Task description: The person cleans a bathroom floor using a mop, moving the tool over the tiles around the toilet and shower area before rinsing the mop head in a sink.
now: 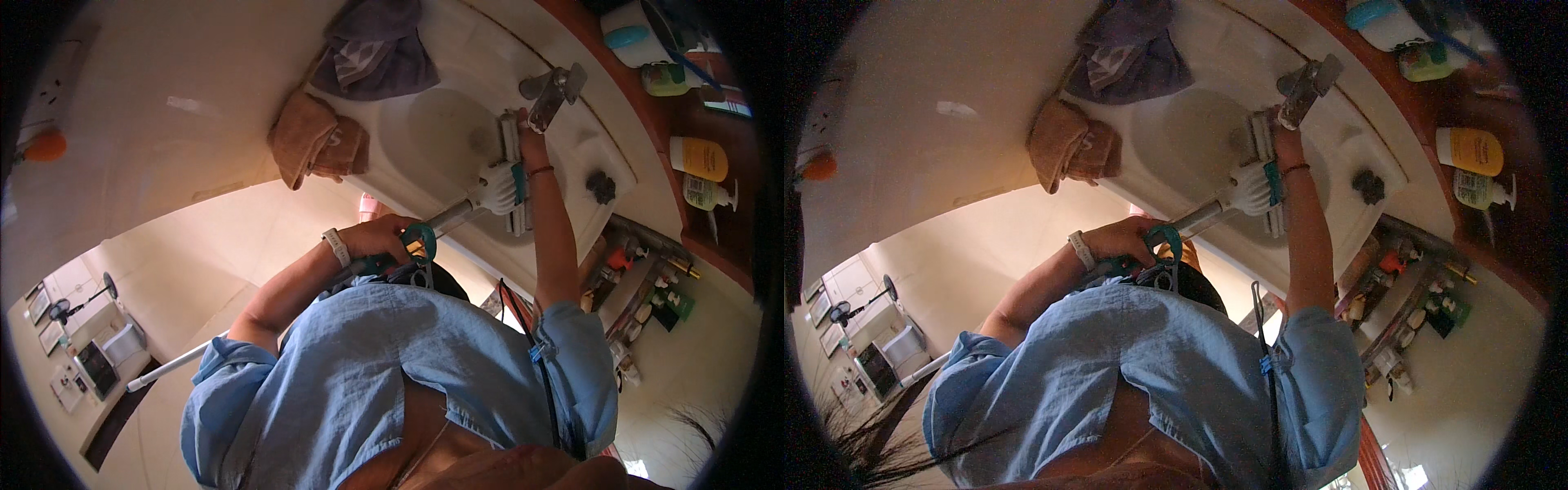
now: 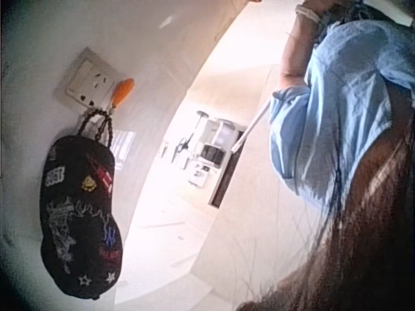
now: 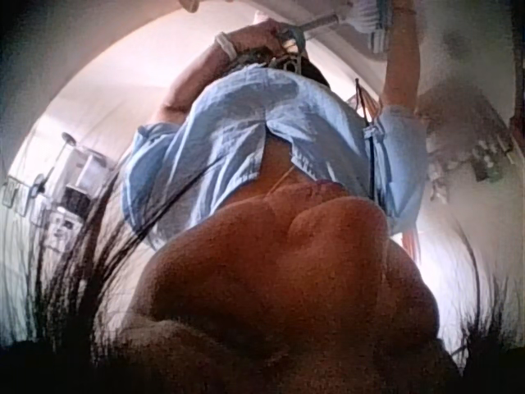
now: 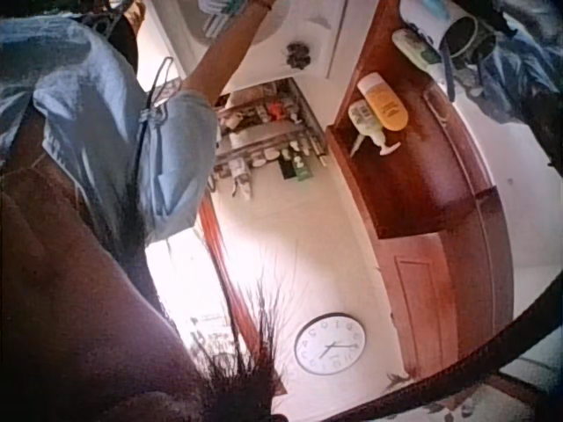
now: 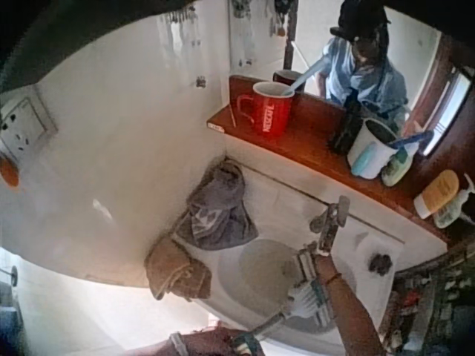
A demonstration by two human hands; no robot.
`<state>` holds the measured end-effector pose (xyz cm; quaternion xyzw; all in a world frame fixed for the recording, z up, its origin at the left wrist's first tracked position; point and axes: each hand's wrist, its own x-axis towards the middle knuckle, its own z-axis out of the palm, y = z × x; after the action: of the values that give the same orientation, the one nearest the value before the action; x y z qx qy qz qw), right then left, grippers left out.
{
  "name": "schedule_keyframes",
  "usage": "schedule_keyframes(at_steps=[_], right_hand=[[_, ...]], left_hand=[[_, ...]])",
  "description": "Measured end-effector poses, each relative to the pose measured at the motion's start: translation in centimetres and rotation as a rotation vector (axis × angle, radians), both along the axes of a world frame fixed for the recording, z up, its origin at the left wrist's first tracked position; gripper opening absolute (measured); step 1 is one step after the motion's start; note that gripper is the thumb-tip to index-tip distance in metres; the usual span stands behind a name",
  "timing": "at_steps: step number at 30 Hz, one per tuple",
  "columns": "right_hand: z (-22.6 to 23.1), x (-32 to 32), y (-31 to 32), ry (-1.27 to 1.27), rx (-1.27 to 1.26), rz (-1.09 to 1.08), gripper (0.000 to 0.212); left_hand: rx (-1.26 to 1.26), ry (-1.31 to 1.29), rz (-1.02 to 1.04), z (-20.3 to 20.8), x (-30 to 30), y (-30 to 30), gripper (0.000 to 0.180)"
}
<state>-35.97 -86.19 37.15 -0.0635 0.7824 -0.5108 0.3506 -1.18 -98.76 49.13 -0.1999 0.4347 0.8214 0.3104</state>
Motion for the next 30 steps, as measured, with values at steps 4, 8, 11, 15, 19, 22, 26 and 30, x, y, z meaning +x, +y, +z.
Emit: schedule_keyframes(at_steps=[4, 8, 11, 15, 19, 22, 26, 30], right_hand=[[-2.4, -2.7, 1.5, -0.360, -0.150, -0.182, 0.040], [4.5, -0.1, 0.9, -0.563, -0.547, 0.225, 0.047], [2.7, -1.2, 1.6, -0.358, -0.420, 0.235, 0.055], [5.7, 2.3, -2.1, -0.108, 0.081, -0.131, 0.062], [0.9, -1.2, 0.8, -0.278, -0.098, -0.118, 0.067], [2.1, -0.6, 2.5, -0.326, -0.026, 0.012, 0.073], [1.4, -0.3, 6.1, -0.491, -0.071, 0.220, 0.074], [-1.1, -0.3, 7.1, -0.288, -0.362, 0.190, 0.054]], left_hand=[[-0.076, 0.083, -0.060, -0.6, 0.0, 0.2, 0.057], [0.019, 0.015, 0.039, -0.8, 1.0, -0.1, 0.056], [0.090, -0.022, 0.073, -0.8, 0.6, 0.1, 0.056], [0.098, -0.018, 0.047, -0.7, 0.7, 0.4, 0.056], [-0.061, 0.058, 0.045, -0.5, 0.2, 1.0, 0.053], [-0.080, 0.138, 0.069, 0.5, 0.2, -0.1, 0.050], [-0.174, 0.157, 0.287, -0.2, 0.4, -0.8, 0.040], [-0.076, 0.035, 0.250, 1.4, -0.3, -1.2, 0.045]])
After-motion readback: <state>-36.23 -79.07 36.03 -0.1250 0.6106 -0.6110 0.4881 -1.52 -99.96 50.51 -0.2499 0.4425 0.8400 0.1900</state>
